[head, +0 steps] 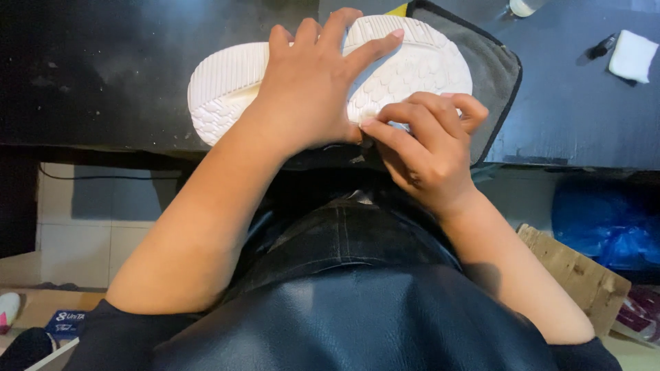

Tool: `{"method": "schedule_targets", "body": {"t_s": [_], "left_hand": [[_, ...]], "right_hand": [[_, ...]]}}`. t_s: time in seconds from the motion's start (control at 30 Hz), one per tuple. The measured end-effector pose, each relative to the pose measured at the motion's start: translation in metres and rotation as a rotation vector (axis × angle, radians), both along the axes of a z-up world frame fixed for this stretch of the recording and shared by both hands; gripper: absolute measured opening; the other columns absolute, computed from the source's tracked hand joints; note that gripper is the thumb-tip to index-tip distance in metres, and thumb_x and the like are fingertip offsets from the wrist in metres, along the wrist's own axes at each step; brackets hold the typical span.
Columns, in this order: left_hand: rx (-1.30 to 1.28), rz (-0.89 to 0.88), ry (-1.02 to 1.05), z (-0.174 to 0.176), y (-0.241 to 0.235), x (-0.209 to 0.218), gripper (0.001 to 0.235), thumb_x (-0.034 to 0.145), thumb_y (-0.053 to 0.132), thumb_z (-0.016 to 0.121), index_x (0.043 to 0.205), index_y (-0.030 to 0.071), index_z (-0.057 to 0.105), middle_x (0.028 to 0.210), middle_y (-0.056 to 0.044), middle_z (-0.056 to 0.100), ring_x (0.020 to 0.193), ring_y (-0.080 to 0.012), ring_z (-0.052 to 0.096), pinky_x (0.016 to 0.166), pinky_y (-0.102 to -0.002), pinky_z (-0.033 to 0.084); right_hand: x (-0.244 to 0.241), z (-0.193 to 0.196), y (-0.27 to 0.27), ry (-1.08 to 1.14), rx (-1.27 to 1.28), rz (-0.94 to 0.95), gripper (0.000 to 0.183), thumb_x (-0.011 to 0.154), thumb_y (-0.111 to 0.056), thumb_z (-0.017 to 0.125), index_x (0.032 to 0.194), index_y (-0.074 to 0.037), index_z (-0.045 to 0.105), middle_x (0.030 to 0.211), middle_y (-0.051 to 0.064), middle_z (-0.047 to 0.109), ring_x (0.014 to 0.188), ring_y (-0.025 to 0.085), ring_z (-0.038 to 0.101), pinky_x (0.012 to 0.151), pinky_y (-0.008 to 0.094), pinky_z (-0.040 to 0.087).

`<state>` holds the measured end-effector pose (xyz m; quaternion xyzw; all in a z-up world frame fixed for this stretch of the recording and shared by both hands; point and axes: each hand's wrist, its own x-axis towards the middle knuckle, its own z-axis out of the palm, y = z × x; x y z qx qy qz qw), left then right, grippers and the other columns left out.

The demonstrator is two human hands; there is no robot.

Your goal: The person cleans a white shoe insole by hand using a small white cloth. They rub the textured surface of the insole, which is resting on their lap, and occasionally pick up a spray bottle to apply liquid before continuing to wipe the insole.

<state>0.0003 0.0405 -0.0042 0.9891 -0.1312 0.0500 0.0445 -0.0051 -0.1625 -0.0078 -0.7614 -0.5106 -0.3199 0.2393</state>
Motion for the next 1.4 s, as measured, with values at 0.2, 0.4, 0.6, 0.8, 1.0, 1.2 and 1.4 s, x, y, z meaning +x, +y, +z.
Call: {"method": "schedule_targets", "body": {"t_s": [0.2,0.4,0.6,0.8,1.0,1.2,1.4], "left_hand": [[0.022,0.014,0.068,0.003,0.000,0.001,0.124,0.054,0.081,0.089,0.157,0.043,0.032,0.156,-0.012,0.034,0.121,-0.0409,0.049,0.089,-0.056,0.038],[-0.017,0.018,0.077,0.003,-0.003,0.003,0.122,0.051,0.070,0.093,0.155,0.043,0.036,0.153,-0.014,0.035,0.117,-0.0433,0.049,0.090,-0.059,0.036],[0.005,0.009,0.041,0.001,0.001,0.002,0.111,0.060,0.072,0.085,0.156,0.044,0.036,0.153,-0.012,0.036,0.115,-0.0392,0.050,0.084,-0.056,0.039],[0.011,0.027,0.045,0.000,-0.002,0.001,0.125,0.048,0.077,0.092,0.155,0.044,0.035,0.153,-0.012,0.036,0.118,-0.0404,0.051,0.089,-0.056,0.039],[0.034,0.018,0.041,0.001,-0.002,0.001,0.105,0.065,0.056,0.084,0.156,0.043,0.034,0.152,-0.015,0.034,0.113,-0.0424,0.051,0.087,-0.058,0.039],[-0.004,0.011,0.046,-0.001,0.002,0.002,0.127,0.047,0.076,0.093,0.155,0.045,0.035,0.155,-0.011,0.035,0.118,-0.0400,0.050,0.087,-0.054,0.038],[0.047,0.026,0.035,0.000,-0.002,0.002,0.128,0.046,0.079,0.092,0.156,0.045,0.034,0.153,-0.012,0.036,0.116,-0.0400,0.051,0.086,-0.055,0.040]], "right_hand": [[0.011,-0.021,-0.062,0.025,-0.039,-0.024,0.008,0.101,-0.006,0.075,0.108,-0.005,0.080,0.101,0.012,0.075,0.099,0.033,0.063,0.097,0.046,0.027],[0.004,-0.011,-0.017,-0.018,-0.030,-0.031,0.013,0.104,-0.011,0.067,0.108,-0.014,0.079,0.097,0.004,0.074,0.094,0.028,0.067,0.095,0.042,0.026],[-0.012,-0.007,-0.008,0.019,-0.019,-0.101,0.008,0.102,-0.011,0.075,0.110,-0.012,0.078,0.101,0.003,0.074,0.098,0.029,0.065,0.096,0.042,0.028],[0.001,-0.038,-0.059,0.019,0.027,-0.095,0.012,0.098,0.000,0.080,0.109,-0.004,0.079,0.102,0.014,0.076,0.103,0.034,0.061,0.096,0.048,0.029],[-0.010,-0.005,0.011,0.028,-0.018,-0.047,0.010,0.099,-0.002,0.073,0.107,-0.008,0.074,0.099,0.006,0.072,0.096,0.029,0.066,0.092,0.043,0.026],[0.008,-0.028,-0.046,-0.086,-0.054,-0.038,0.014,0.097,-0.016,0.075,0.108,-0.010,0.082,0.098,0.007,0.076,0.099,0.032,0.062,0.098,0.045,0.027],[0.012,-0.019,-0.043,-0.089,-0.020,-0.035,0.011,0.100,-0.009,0.073,0.106,-0.008,0.082,0.094,0.009,0.076,0.097,0.032,0.064,0.097,0.045,0.027]]}}
